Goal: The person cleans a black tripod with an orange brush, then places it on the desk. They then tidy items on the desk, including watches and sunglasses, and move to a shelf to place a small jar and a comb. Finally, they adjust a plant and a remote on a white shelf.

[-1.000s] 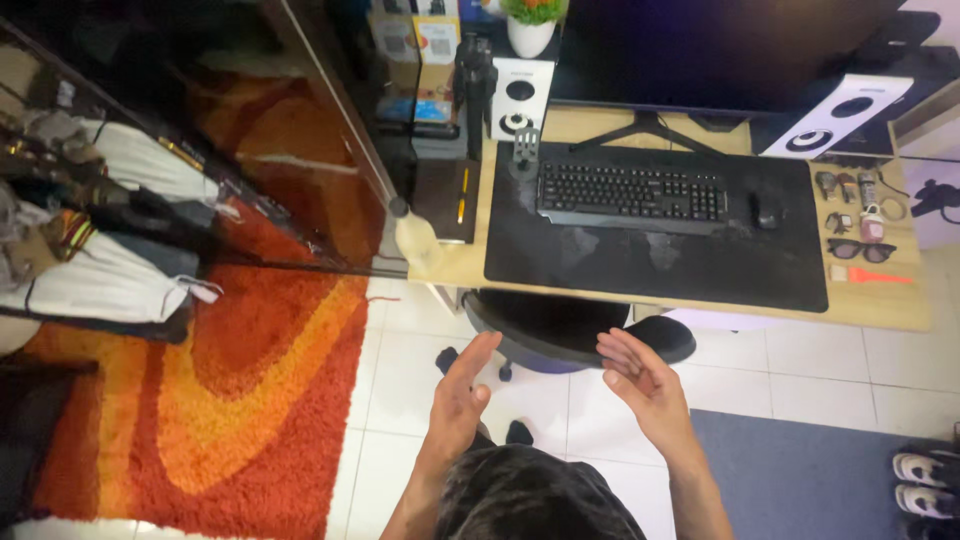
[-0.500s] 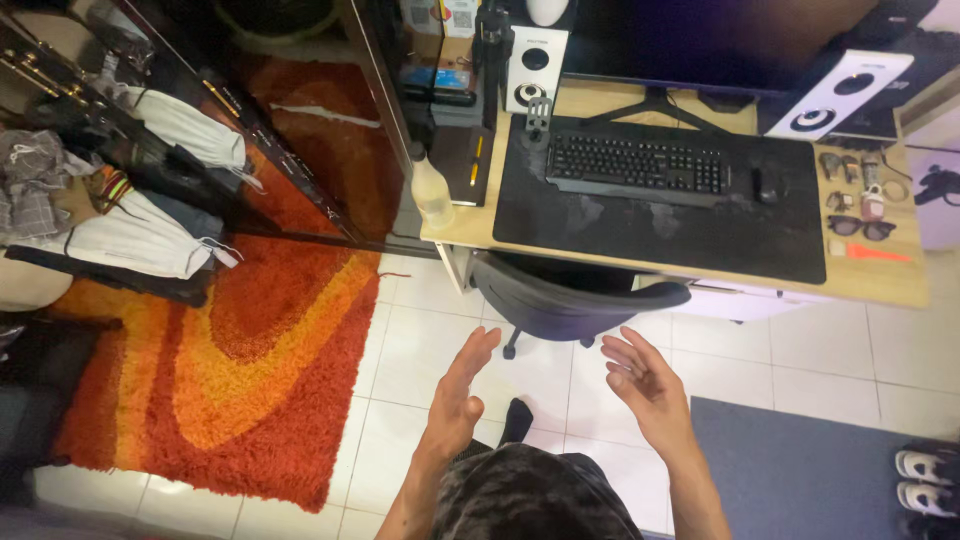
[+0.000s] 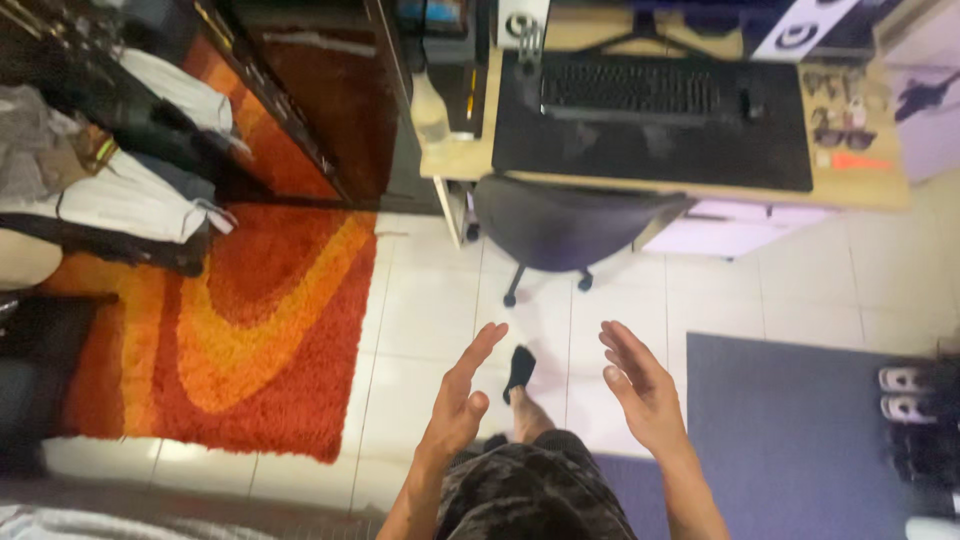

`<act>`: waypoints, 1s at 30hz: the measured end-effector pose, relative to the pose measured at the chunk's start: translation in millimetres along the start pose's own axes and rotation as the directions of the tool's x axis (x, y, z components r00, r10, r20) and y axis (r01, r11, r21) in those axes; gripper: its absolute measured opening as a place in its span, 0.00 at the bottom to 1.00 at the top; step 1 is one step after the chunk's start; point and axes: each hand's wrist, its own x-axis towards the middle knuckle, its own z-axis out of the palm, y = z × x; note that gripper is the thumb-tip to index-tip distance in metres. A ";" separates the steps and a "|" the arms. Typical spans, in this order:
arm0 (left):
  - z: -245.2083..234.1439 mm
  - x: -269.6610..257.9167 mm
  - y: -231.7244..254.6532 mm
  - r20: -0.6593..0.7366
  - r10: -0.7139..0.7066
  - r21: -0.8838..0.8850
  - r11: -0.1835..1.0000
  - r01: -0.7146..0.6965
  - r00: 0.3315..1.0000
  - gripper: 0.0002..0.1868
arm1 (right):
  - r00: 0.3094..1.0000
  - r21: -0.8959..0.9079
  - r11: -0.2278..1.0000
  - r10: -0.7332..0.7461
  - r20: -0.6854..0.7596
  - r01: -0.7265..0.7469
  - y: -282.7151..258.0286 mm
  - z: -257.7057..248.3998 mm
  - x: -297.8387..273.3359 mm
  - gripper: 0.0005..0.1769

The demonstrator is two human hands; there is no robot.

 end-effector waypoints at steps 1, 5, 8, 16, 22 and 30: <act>3.3 -16.6 1.0 0.011 -0.009 0.002 1.000 0.009 1.000 0.59 | 1.000 0.002 1.000 0.004 0.002 -0.004 2.1 4.0 -17.0 0.33; 11.0 -57.2 8.4 0.047 -0.040 0.002 0.999 0.040 0.998 0.59 | 1.000 0.057 0.998 0.027 -0.003 -0.027 4.7 19.2 -63.4 0.33; 18.0 -86.4 15.0 0.054 -0.070 0.015 0.998 0.069 0.996 0.59 | 0.999 0.042 0.998 0.044 0.002 -0.044 5.3 26.2 -97.0 0.34; 39.6 -127.8 22.9 0.131 -0.132 0.041 0.991 0.128 0.982 0.66 | 0.998 0.017 0.998 0.054 -0.033 -0.053 3.5 18.1 -159.2 0.33; 57.2 -148.7 26.0 0.135 -0.156 0.030 0.988 0.153 0.979 0.67 | 0.998 -0.016 0.998 0.058 -0.022 -0.058 1.0 4.9 -183.8 0.33; 99.8 -178.0 27.9 0.085 -0.118 0.024 0.993 0.116 0.989 0.63 | 0.998 -0.060 0.996 0.067 0.015 -0.066 -1.5 -33.7 -217.0 0.34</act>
